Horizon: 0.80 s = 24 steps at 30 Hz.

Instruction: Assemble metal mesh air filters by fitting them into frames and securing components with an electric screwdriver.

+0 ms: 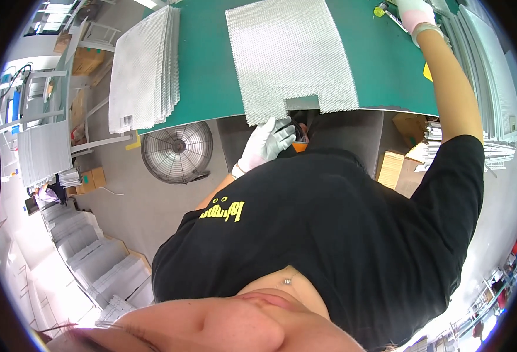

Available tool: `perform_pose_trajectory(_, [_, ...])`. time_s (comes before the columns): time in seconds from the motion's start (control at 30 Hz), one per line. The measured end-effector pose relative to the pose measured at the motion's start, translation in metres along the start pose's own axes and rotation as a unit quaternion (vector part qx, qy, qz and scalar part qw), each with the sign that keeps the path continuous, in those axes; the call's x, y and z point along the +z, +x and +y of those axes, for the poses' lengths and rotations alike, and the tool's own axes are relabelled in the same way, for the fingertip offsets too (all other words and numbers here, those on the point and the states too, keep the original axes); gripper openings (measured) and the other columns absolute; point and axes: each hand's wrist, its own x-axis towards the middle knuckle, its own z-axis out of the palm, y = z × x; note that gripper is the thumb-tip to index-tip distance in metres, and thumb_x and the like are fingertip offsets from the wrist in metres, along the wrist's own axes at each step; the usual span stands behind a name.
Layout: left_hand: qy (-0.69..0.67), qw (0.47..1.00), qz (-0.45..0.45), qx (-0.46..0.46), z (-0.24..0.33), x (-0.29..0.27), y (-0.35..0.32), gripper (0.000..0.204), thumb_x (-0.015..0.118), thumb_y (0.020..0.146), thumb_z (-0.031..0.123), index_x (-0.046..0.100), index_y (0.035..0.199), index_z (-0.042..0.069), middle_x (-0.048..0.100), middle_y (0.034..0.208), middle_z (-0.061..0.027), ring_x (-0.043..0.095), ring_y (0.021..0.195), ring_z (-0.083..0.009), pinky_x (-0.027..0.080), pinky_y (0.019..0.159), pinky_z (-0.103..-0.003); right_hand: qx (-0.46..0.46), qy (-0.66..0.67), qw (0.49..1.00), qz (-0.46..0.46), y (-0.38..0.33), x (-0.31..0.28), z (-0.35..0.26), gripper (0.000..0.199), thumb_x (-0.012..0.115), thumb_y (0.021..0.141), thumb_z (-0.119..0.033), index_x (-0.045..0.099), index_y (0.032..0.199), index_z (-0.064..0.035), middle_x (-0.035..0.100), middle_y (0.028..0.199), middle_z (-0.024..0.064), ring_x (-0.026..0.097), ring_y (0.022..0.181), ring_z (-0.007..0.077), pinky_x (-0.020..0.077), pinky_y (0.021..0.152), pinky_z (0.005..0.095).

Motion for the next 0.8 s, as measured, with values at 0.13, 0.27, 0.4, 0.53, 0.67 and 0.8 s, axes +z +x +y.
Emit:
perform_pose_trajectory(0.13, [0.017,0.998,0.033,0.041,0.000,0.005,0.000,0.036,0.067,0.097,0.029,0.058,0.116,-0.001,0.062,0.111,-0.0132,0.062,0.104,-0.0264,0.053,0.089,-0.040,-0.041,-0.015,0.999,-0.014,-0.011,-0.003,0.002,0.032,0.054,0.098,-0.025,0.068,0.122,-0.0108,0.056,0.135,0.0115,0.060,0.122,0.0254,0.0535,0.093,0.0386])
perform_pose_trajectory(0.27, [0.041,0.995,0.074,0.053,-0.001,0.008,0.004,0.037,0.065,0.098,0.030,0.059,0.113,-0.003,0.064,0.107,-0.0160,0.063,0.103,-0.0281,0.053,0.089,-0.041,-0.033,-0.030,0.999,-0.023,-0.006,0.003,0.001,0.032,0.053,0.098,-0.025,0.067,0.123,-0.0111,0.056,0.135,0.0115,0.061,0.121,0.0267,0.0537,0.093,0.0388])
perform_pose_trajectory(0.4, [0.054,0.994,0.070,0.057,-0.004,0.003,0.006,0.038,0.065,0.098,0.030,0.060,0.111,-0.005,0.065,0.107,-0.0182,0.064,0.102,-0.0288,0.053,0.090,-0.042,0.046,0.009,0.999,0.013,-0.007,0.003,0.002,0.033,0.050,0.098,-0.023,0.065,0.123,-0.0080,0.056,0.132,0.0142,0.062,0.117,0.0282,0.0549,0.090,0.0385])
perform_pose_trajectory(0.53, [0.067,0.992,0.082,0.062,-0.002,0.006,0.007,0.040,0.065,0.098,0.030,0.059,0.112,-0.007,0.065,0.108,-0.0201,0.064,0.102,-0.0296,0.053,0.090,-0.042,0.055,0.155,0.980,0.109,-0.017,0.013,0.009,0.038,0.048,0.098,-0.022,0.058,0.128,-0.0013,0.053,0.131,0.0211,0.059,0.118,0.0325,0.0506,0.096,0.0443])
perform_pose_trajectory(0.67, [0.039,0.994,0.078,0.060,-0.001,-0.007,0.006,0.043,0.066,0.097,0.030,0.059,0.115,-0.009,0.065,0.110,-0.0212,0.065,0.102,-0.0297,0.053,0.090,-0.041,-0.076,0.584,0.785,0.192,-0.104,-0.003,-0.032,0.039,0.063,0.096,-0.028,0.061,0.125,-0.0012,0.071,0.107,0.0153,0.067,0.092,0.0228,0.0516,0.086,0.0325])
perform_pose_trajectory(0.8, [0.071,0.993,0.068,0.059,0.005,-0.011,-0.003,0.040,0.065,0.098,0.028,0.058,0.117,-0.006,0.065,0.111,-0.0200,0.065,0.104,-0.0280,0.053,0.092,-0.041,-0.297,0.673,0.674,-0.064,-0.225,-0.006,-0.088,0.037,0.074,0.084,-0.025,0.065,0.110,-0.0003,0.066,0.097,0.0106,0.064,0.092,0.0235,0.0514,0.082,0.0368])
